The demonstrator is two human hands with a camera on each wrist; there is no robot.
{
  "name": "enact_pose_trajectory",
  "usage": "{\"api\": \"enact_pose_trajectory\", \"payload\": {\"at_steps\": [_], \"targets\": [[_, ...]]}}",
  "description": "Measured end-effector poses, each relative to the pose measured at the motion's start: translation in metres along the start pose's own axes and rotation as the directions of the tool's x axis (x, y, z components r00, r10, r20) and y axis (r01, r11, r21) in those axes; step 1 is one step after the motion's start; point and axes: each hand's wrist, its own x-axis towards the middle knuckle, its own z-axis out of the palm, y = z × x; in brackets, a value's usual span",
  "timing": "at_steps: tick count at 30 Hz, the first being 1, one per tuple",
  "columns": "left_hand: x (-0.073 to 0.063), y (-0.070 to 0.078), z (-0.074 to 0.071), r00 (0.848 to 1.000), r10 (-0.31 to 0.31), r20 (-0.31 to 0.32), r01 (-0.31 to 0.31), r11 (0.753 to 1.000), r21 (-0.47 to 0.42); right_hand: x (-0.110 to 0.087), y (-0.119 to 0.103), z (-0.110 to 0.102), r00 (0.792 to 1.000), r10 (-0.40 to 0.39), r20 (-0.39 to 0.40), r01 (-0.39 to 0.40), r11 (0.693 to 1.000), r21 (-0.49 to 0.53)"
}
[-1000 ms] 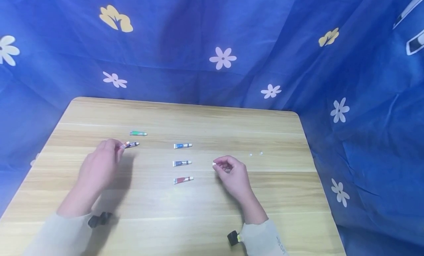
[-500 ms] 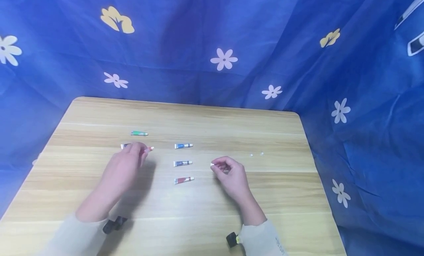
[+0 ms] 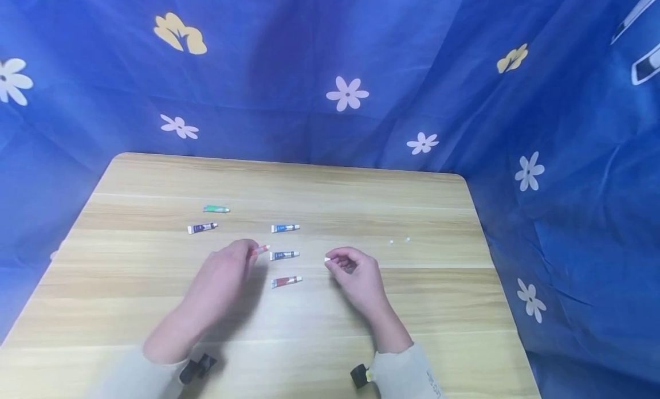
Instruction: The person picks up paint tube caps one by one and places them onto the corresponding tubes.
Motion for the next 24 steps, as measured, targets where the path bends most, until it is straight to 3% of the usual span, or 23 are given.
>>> {"api": "enact_pose_trajectory", "payload": {"at_steps": [16,24], "targets": [[-0.012,0.032,0.021,0.993,0.118,0.001,-0.118,0.991,0.055,-0.010,0.001,0.023,0.997,-0.017,0.070,0.018,1.000,-0.018],[-0.015,0.043,0.027,0.991,0.133,0.013,-0.134,0.989,0.057,-0.013,-0.001,0.029,0.995,-0.029,0.095,0.031,0.999,-0.012]]}}
